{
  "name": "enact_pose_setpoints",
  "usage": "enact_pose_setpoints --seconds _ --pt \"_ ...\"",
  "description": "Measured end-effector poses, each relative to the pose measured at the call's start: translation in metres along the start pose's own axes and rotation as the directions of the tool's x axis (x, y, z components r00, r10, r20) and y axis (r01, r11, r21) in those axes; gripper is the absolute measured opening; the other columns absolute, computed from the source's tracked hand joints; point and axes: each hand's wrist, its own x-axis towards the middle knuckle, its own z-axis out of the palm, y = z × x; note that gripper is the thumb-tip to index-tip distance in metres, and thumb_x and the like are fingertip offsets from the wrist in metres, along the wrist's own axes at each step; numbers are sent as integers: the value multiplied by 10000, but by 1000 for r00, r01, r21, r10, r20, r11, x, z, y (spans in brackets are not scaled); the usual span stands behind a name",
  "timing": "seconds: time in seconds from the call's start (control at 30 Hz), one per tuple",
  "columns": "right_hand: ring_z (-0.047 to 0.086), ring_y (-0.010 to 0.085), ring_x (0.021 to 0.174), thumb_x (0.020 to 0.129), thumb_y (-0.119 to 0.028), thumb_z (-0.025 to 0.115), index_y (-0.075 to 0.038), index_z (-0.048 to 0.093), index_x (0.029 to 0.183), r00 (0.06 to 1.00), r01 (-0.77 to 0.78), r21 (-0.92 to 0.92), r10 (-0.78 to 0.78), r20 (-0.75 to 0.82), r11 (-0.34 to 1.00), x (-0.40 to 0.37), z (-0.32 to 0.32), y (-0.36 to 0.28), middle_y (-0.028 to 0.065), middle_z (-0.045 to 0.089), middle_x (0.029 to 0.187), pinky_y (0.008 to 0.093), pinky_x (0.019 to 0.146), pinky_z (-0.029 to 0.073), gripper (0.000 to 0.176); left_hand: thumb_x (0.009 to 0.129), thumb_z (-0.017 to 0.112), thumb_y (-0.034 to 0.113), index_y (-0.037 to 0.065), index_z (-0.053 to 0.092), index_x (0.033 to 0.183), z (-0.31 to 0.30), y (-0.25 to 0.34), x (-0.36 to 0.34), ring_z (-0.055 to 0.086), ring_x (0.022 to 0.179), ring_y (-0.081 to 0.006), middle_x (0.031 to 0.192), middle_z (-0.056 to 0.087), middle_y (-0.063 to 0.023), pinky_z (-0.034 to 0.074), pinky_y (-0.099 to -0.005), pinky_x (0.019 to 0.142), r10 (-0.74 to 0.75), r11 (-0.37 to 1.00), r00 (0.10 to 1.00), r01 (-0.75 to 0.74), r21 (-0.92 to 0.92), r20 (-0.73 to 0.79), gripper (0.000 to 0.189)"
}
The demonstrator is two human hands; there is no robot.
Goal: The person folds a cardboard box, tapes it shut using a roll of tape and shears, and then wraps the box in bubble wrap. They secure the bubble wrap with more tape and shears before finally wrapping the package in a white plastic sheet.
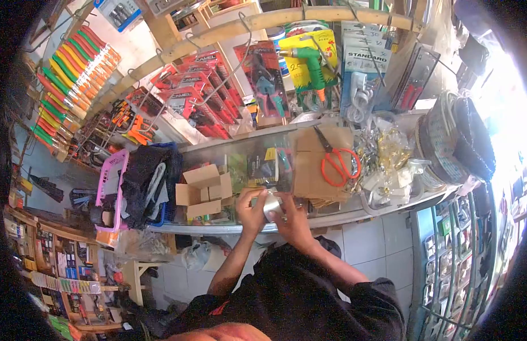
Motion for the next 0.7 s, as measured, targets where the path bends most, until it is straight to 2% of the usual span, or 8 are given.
enact_pose_setpoints --seconds 0.03,0.2,0.27,0.37,0.47,0.57,0.67,0.7 --pt "674 283 1099 955 -69 747 -42 495 1432 1000 -15 -11 15 7 1000 1 -1 -2 181 664 1171 396 916 538 541 900 789 6 -24 761 967 1 -3 2 732 930 -247 994 760 -147 560 -344 843 20 1000 1000 -20 8 -22 78" --pt "641 279 903 947 -101 754 -77 541 1442 998 58 -137 -61 -16 989 7 0 -6 173 644 984 401 829 514 540 890 798 -9 -29 773 984 -4 -8 3 741 947 -249 1021 767 -149 566 -344 843 59 996 998 -57 73 -33 100" --pt "647 276 912 948 -91 749 -75 535 1451 1000 5 -138 -3 10 990 5 -1 -7 168 655 993 405 847 514 547 930 783 61 -23 760 996 -7 -6 4 731 944 -215 1010 771 -133 554 -323 859 -44 997 999 43 62 26 109" --pt "664 448 1010 951 -223 760 -107 546 1445 998 -68 66 68 -9 996 3 0 -4 210 676 1021 534 976 452 551 989 747 165 -19 739 1024 -10 -2 8 706 949 -173 1001 769 -119 531 -326 895 -261 963 953 269 -34 157 187" --pt "670 276 1010 956 -80 734 -72 532 1460 995 81 -91 -86 -48 993 3 3 7 177 684 1112 389 930 505 543 988 753 180 -30 738 1010 -10 1 12 699 942 -163 1008 771 -109 530 -341 884 -395 905 897 417 -83 197 212" --pt "654 305 1026 954 -95 741 -76 536 1468 986 125 -163 -142 -93 979 1 6 7 171 679 1192 409 1003 471 554 970 763 176 -25 743 990 -14 6 19 709 922 -191 984 764 -120 529 -346 867 -321 947 922 312 76 217 203" --pt "641 333 1065 949 -116 753 -81 538 1475 986 113 -247 -140 -93 962 0 6 6 160 669 1264 427 1067 427 569 966 774 170 -28 750 1002 -16 -4 25 699 883 -146 939 749 -93 543 -309 830 -182 972 959 143 187 217 203" --pt "632 324 1100 950 -135 760 -91 533 1488 994 67 -122 -77 -79 990 -1 7 8 153 668 1282 419 1108 391 585 951 782 160 -23 755 977 -15 -2 28 716 891 -192 956 749 -110 553 -338 809 -208 964 955 164 212 210 187"
